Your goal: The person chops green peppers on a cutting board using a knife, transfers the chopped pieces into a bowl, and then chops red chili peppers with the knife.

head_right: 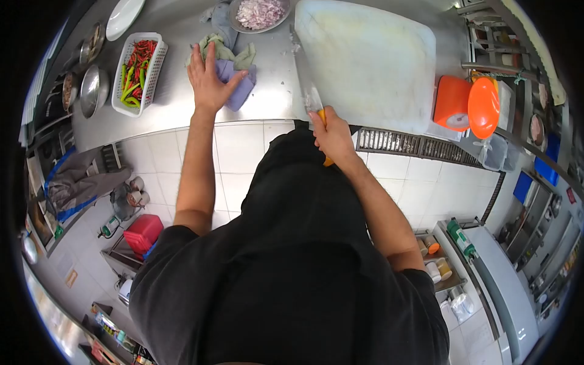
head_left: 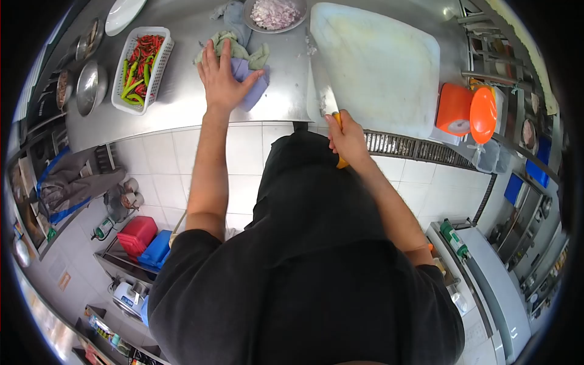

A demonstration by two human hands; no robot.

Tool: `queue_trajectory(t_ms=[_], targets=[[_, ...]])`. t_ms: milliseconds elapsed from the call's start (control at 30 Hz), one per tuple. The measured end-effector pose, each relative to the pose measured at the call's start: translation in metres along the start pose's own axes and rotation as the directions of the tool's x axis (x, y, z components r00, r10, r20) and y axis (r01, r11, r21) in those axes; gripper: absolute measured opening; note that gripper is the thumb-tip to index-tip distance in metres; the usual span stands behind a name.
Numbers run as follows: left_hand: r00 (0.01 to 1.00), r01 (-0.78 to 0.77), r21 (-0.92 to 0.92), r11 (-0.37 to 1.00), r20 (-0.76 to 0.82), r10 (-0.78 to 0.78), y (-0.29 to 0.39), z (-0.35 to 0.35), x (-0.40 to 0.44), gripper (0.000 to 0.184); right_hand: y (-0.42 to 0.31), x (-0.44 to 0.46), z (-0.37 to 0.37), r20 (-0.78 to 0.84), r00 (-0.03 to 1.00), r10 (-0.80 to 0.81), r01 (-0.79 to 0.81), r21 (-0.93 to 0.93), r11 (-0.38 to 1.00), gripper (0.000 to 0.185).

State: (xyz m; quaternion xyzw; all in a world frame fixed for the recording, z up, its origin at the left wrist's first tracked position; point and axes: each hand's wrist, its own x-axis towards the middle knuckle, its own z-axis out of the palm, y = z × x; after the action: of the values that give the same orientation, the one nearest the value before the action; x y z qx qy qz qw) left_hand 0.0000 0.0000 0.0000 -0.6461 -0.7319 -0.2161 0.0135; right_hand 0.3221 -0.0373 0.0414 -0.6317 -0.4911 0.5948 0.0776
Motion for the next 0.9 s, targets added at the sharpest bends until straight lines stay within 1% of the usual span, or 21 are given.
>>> queue_trajectory(t_ms=[67,100,167,200,267,300,333,367,400,433,467,500,567,633,700,733,767,800,833,867,900], targets=[[0.994,-0.002,0.018,1.0,0.11,0.0,0.002,0.003,-0.003,0.093,0.005,-0.007,0.002,0.033,0.999,-0.025,0.025,0.005,1.0,0.035],[0.999,0.025,-0.032,0.999,0.03,-0.024,0.001,0.028,0.023,0.089,0.001,0.022,-0.006,-0.005,0.995,-0.098,0.098,0.025,0.995,0.034],[0.992,0.119,-0.052,0.992,0.046,-0.117,-0.004,0.034,0.006,0.082,0.007,0.016,0.006,0.043,0.993,-0.111,0.104,0.142,0.984,0.034],[0.998,0.044,-0.039,0.998,-0.043,-0.046,-0.012,0.042,0.0,0.074,0.007,0.01,0.008,0.032,0.995,-0.092,0.085,0.169,0.982,0.032],[0.972,0.221,-0.212,0.952,-0.024,-0.232,-0.019,0.037,0.003,0.07,0.003,0.0,0.008,0.007,0.998,-0.066,0.063,0.218,0.974,0.028],[0.948,0.303,-0.298,0.905,-0.009,-0.32,-0.019,0.032,0.005,0.067,-0.002,-0.001,0.008,0.011,0.991,-0.131,0.125,0.239,0.963,0.026],[0.88,0.432,-0.463,0.774,0.027,-0.474,-0.019,0.025,0.006,0.053,-0.006,-0.003,0.007,0.016,0.98,-0.196,0.186,0.258,0.948,0.025],[0.787,0.516,-0.73,0.448,0.197,-0.584,-0.018,0.019,0.005,0.049,-0.01,-0.004,0.006,0.023,0.964,-0.264,0.247,0.277,0.928,0.023],[0.699,0.513,-0.857,0.044,0.388,-0.601,-0.021,0.018,0.002,0.045,-0.027,-0.005,0.007,0.042,0.942,-0.334,0.309,0.285,0.907,0.019],[0.636,0.433,-0.825,-0.362,0.565,-0.526,-0.024,0.016,-0.003,0.042,-0.043,-0.002,0.012,0.081,0.929,-0.362,0.315,0.342,0.885,0.018],[0.722,0.338,-0.773,-0.537,0.579,-0.379,-0.025,0.015,-0.009,0.041,-0.061,0.005,0.019,0.118,0.912,-0.394,0.319,0.402,0.858,0.017],[0.821,0.249,-0.766,-0.593,0.492,-0.29,0.007,-0.015,-0.001,0.047,-0.079,0.014,0.027,0.149,0.89,-0.431,0.323,0.462,0.826,0.016],[0.824,0.247,-0.607,-0.756,0.542,-0.166,0.018,-0.024,-0.014,0.046,-0.106,0.033,0.05,0.235,0.868,-0.437,0.301,0.452,0.84,0.015],[0.81,0.294,-0.619,-0.728,0.566,-0.154,0.018,-0.021,-0.017,0.037,-0.12,0.037,0.067,0.296,0.855,-0.425,0.276,0.432,0.858,0.016],[0.844,0.403,-0.65,-0.644,0.536,-0.014,0.012,-0.032,-0.024,0.033,-0.125,0.03,0.079,0.347,0.853,-0.389,0.243,0.396,0.886,0.018],[0.86,0.475,-0.682,-0.556,0.493,0.129,0.008,-0.041,-0.029,0.033,-0.126,0.026,0.082,0.325,0.863,-0.386,0.246,0.397,0.884,0.019],[0.854,0.505,-0.789,-0.348,0.515,0.071,0.015,-0.04,-0.034,0.03,-0.126,0.024,0.082,0.356,0.851,-0.385,0.273,0.326,0.905,0.019],[0.844,0.534,-0.839,-0.104,0.535,0.013,0.025,-0.041,-0.038,0.027,-0.122,0.022,0.082,0.388,0.84,-0.379,0.299,0.253,0.92,0.019],[0.832,0.554,-0.822,0.131,0.553,-0.045,0.036,-0.045,-0.042,0.024,-0.122,0.017,0.081,0.419,0.829,-0.369,0.324,0.178,0.929,0.02],[0.892,0.436,-0.857,0.275,0.452,-0.006,0.047,-0.048,-0.04,0.026,-0.12,0.01,0.078,0.413,0.812,-0.413,0.351,0.221,0.91,0.019],[0.946,0.229,-0.809,0.541,0.317,0.074,0.043,-0.04,-0.035,0.027,-0.119,-0.003,0.072,0.403,0.794,-0.456,0.378,0.26,0.888,0.018]])
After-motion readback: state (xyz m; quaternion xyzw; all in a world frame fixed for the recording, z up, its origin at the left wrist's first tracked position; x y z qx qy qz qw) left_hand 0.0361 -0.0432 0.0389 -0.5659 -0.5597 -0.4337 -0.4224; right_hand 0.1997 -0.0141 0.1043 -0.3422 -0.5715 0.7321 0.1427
